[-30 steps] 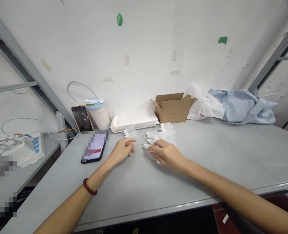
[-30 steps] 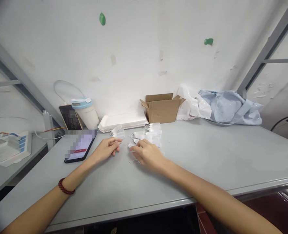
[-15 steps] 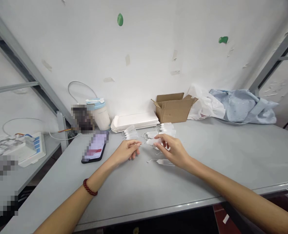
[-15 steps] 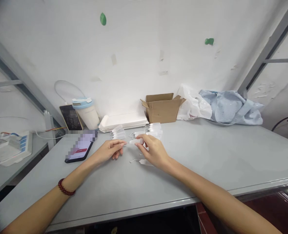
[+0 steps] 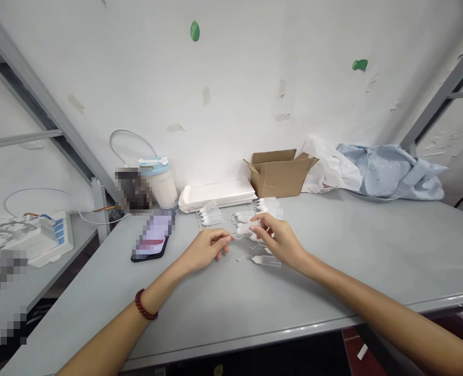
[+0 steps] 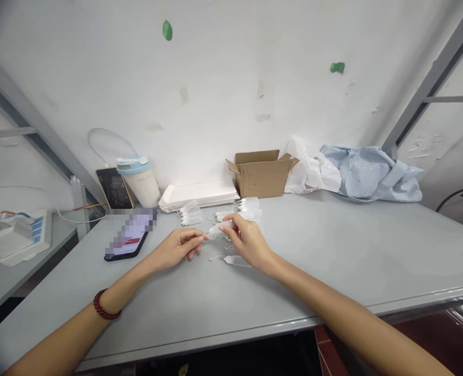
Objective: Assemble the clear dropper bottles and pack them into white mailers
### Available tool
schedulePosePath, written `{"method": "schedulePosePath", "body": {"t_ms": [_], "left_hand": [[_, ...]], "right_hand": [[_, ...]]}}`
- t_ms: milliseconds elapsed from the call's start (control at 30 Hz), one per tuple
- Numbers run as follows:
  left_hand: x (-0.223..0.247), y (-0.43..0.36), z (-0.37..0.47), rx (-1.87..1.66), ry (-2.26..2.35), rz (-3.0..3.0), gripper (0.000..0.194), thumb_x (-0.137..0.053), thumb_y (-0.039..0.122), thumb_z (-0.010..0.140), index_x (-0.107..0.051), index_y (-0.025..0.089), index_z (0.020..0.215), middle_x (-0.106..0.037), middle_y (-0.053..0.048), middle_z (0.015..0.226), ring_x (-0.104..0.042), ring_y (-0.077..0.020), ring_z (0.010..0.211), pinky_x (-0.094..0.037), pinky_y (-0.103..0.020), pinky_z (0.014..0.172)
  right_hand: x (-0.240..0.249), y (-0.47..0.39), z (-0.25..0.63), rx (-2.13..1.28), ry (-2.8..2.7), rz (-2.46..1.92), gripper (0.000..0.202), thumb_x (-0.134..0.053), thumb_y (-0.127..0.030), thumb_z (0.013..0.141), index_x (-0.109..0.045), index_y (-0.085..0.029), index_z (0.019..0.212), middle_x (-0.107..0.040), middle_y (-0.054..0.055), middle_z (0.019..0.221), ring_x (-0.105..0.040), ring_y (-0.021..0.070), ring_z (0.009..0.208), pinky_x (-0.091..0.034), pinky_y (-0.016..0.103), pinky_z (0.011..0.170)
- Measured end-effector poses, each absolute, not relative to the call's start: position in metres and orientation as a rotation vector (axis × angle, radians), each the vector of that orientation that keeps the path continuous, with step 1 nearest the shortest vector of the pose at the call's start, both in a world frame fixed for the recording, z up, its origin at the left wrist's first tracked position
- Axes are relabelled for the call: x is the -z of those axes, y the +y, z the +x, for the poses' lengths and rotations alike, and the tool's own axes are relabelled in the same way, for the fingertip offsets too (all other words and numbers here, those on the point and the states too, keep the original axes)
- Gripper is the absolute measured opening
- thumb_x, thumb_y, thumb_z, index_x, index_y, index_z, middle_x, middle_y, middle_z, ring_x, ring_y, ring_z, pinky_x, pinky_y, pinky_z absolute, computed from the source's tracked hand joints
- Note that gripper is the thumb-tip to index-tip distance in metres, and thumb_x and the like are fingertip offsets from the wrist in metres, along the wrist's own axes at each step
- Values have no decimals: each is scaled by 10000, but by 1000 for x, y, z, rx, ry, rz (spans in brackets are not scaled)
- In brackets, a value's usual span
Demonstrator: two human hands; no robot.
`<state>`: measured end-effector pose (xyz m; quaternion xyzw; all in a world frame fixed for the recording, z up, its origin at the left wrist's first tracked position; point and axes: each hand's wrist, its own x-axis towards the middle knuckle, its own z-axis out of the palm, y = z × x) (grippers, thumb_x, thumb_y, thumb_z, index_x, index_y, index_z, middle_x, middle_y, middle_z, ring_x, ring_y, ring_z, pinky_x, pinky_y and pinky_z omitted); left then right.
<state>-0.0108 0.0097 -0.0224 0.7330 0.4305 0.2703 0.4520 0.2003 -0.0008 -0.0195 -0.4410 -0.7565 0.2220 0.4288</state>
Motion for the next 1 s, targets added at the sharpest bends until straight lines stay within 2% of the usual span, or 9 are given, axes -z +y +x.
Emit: {"method": "schedulePosePath", "body": {"t_ms": [700,1000], "left_hand": [[20,4,-8,-633,1112,1863,297,-439,367,852,-615,129,866,-568,-8,674,-468,-89,500,-392,-223,515],[22,-2,-5,-659,1202,1960,262,-444,300,848,-633,138,766,-623,-18,695,-481,-95,511,-380,-220,526]], "right_hand": [[19,-1,200,-707,-1843,-1120,209,-473,-353,867,-557,-166,906,-521,-40,552,-512,108,519,-402,217,511],[22,-3,199,-755,-1866,-1100,201,-480,-344,863,-552,-160,901,-489,-46,542,-513,115,524,-399,228,529]]}}
